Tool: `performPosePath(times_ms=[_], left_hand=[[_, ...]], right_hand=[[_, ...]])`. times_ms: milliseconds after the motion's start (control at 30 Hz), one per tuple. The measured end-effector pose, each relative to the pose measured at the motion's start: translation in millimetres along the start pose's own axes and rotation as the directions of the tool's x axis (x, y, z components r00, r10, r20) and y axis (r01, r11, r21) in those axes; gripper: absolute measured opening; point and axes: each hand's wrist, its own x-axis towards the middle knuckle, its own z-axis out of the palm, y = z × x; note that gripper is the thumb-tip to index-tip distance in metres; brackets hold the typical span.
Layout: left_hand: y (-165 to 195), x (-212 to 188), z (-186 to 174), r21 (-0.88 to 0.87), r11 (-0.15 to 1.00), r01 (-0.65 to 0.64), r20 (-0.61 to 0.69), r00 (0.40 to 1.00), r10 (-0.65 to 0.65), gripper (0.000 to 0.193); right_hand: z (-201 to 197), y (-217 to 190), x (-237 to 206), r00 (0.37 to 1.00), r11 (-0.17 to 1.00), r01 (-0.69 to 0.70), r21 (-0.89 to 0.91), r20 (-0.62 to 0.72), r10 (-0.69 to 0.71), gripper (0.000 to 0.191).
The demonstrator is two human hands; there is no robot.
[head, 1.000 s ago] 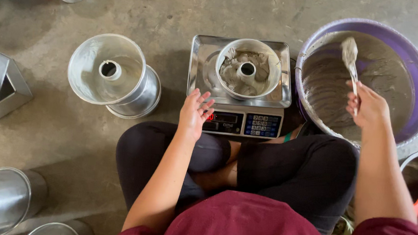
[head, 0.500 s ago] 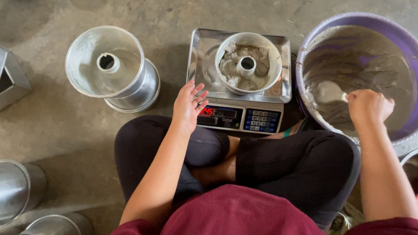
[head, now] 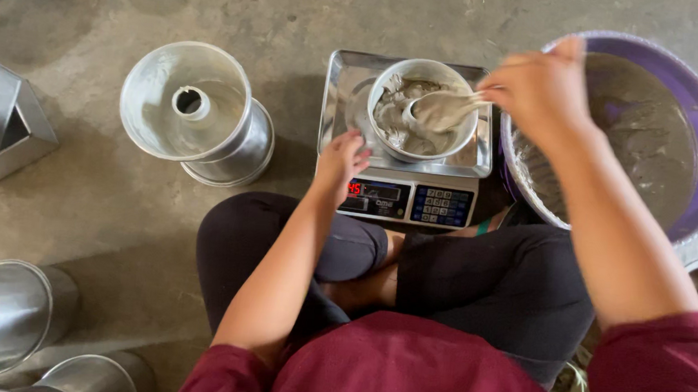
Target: The person scoops a gray paste from a large purple basin into metal molds placed on a digital scale. They use a ladle to transfer the paste, smooth it inside the mold, and then move the filled mold aside to repeat the process with another mold.
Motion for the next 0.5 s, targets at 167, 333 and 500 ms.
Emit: performPosePath(times_ms=[167,333,500], left_hand=[[-17.8,28.0,38.0,0.149,0.984,-0.101,-0.099,0.988,0.117,0.044],[-16.4,27.4,40.5,0.117,0.985,-0.13,-0.08,0.987,0.14,0.051],[-6.8,18.0,38.2,0.113,0.988,-0.107,-0.04,0.993,0.112,0.054]], right_hand=[[33.4,-85.4,59.8,0.94,0.941,0.294,-0.165,0.228,-0.254,0.011],[47.5,-69.4,88.7,0.963,0.993,0.096,-0.075,0.258,-0.074,0.01],[55.5,-83.5,120.8,0.935,0.992,0.112,-0.052,0.344,-0.088,0.022]])
